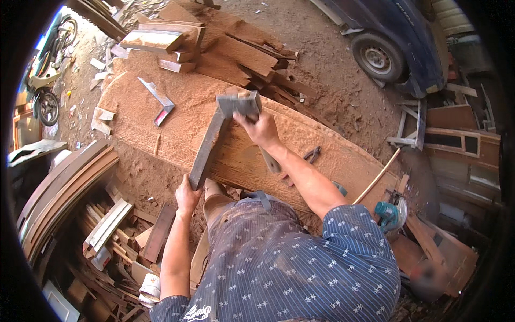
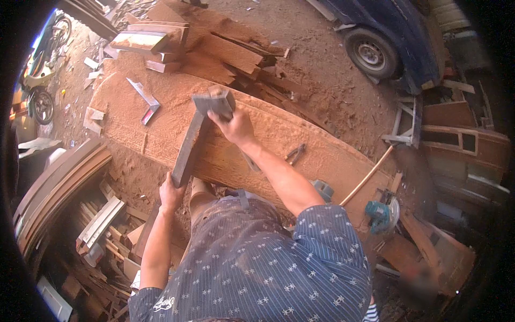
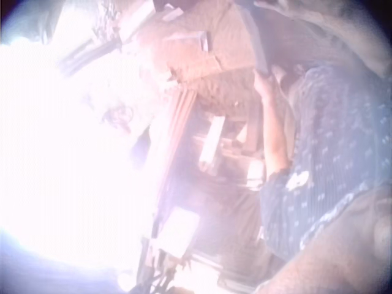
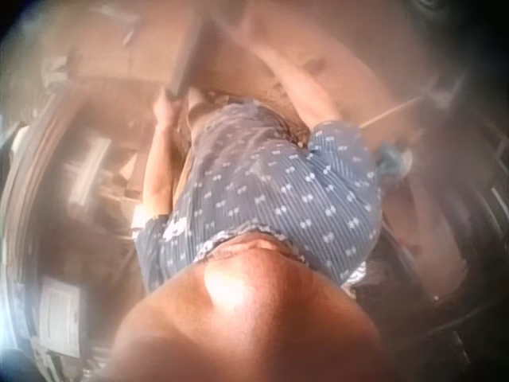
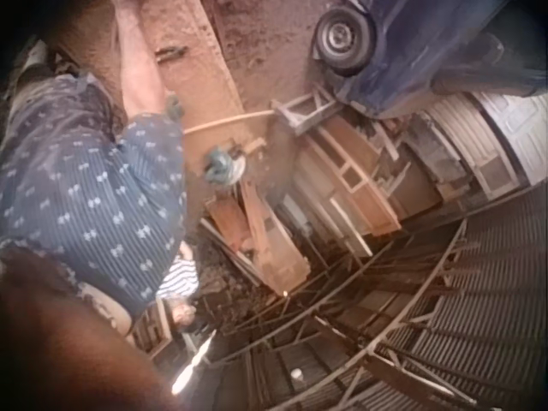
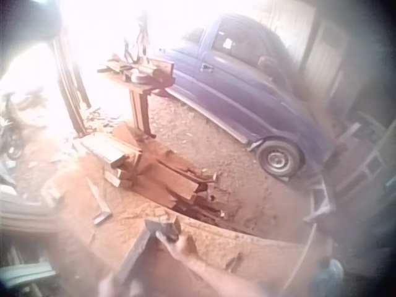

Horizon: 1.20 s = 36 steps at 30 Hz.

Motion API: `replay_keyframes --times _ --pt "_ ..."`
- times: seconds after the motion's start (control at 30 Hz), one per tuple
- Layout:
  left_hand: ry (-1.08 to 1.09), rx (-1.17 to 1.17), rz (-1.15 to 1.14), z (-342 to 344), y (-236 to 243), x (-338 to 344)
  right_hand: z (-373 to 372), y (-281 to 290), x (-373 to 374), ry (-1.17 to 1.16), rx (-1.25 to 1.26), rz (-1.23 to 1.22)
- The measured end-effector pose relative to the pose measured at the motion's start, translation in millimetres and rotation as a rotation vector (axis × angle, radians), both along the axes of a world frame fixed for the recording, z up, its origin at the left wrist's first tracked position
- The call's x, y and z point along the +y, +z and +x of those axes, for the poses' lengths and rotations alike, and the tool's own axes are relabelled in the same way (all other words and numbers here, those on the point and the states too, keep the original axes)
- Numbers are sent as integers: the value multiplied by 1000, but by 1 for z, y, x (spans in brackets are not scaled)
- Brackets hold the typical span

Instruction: The person shapes a rectangular wooden plank using a mallet and chisel, then smooths the surface with an electric planer. The person repeatedly strikes the chisel to remove material and uses the planer to flatten the plank.

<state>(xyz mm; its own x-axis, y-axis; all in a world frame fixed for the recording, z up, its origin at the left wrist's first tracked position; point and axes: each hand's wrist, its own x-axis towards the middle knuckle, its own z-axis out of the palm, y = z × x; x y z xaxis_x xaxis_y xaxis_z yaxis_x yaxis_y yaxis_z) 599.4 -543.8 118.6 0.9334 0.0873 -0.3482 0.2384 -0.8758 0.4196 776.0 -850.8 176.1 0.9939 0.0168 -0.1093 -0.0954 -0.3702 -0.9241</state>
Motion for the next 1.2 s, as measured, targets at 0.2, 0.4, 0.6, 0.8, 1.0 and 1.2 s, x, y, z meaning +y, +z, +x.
replay_keyframes --times 0.2,0.4,0.6,0.8,1.0,1.2 --pt "-22 -12 -4 4 0 1 -22 -22 9 239 370 -249" --pt "52 18 -25 -5 0 -3 -49 -76 -15 188 259 -50" --pt "-25 -89 71 -12 -18 0 -8 -3 3 -176 -242 129" --pt "40 130 -6 7 18 -5 -37 -76 -1 247 143 -134" --pt "25 42 34 1 5 4 -22 -44 -13 5 53 43" --pt "3 -17 51 -2 6 0 -10 -21 4 -85 -59 172"
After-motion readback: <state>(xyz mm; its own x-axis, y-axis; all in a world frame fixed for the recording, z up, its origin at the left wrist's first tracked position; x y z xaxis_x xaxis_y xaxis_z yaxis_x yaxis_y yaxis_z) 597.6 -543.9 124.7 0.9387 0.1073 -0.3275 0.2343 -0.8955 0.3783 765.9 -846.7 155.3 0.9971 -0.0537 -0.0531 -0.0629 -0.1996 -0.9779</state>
